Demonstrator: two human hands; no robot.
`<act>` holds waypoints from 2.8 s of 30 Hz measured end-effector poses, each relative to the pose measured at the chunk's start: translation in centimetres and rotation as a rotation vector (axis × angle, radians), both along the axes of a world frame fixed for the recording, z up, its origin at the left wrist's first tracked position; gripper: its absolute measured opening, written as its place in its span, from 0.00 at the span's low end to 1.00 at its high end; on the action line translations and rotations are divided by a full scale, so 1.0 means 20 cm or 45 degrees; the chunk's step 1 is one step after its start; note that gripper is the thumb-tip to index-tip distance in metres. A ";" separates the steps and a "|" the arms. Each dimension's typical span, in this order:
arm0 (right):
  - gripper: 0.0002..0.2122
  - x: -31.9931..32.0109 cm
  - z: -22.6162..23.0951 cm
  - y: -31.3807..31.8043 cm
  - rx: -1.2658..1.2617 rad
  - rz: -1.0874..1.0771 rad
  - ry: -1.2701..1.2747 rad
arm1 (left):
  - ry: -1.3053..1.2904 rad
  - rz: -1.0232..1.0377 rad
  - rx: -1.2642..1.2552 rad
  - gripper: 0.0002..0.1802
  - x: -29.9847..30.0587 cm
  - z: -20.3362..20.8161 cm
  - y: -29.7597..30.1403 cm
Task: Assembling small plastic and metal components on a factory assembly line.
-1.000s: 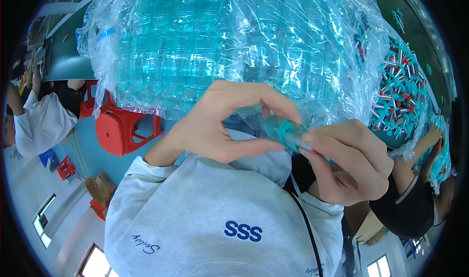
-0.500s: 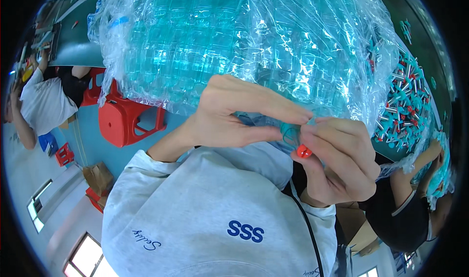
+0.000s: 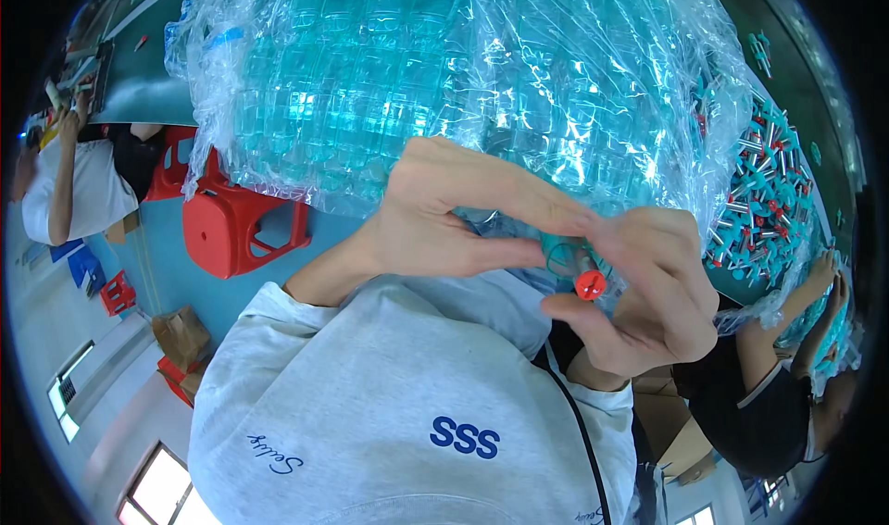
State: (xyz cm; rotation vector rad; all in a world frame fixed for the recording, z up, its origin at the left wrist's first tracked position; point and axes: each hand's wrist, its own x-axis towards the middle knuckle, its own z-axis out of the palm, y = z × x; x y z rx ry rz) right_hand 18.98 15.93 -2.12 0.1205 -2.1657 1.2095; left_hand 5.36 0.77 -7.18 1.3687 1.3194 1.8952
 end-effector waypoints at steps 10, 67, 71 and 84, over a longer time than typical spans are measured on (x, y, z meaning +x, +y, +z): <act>0.14 0.02 -0.03 0.00 0.009 0.029 0.053 | 0.039 0.060 -0.036 0.15 0.01 0.00 -0.01; 0.11 -0.29 0.13 0.57 0.120 -0.231 -0.555 | 1.621 0.463 -0.933 0.20 -1.81 0.05 0.28; 0.10 -0.20 -0.05 0.38 0.249 -0.101 -0.664 | 1.274 0.323 -1.207 0.20 -1.75 0.34 0.53; 0.09 -0.13 -0.32 0.46 -0.705 -0.176 -0.454 | 1.626 0.389 -0.658 0.38 -1.19 -0.04 0.43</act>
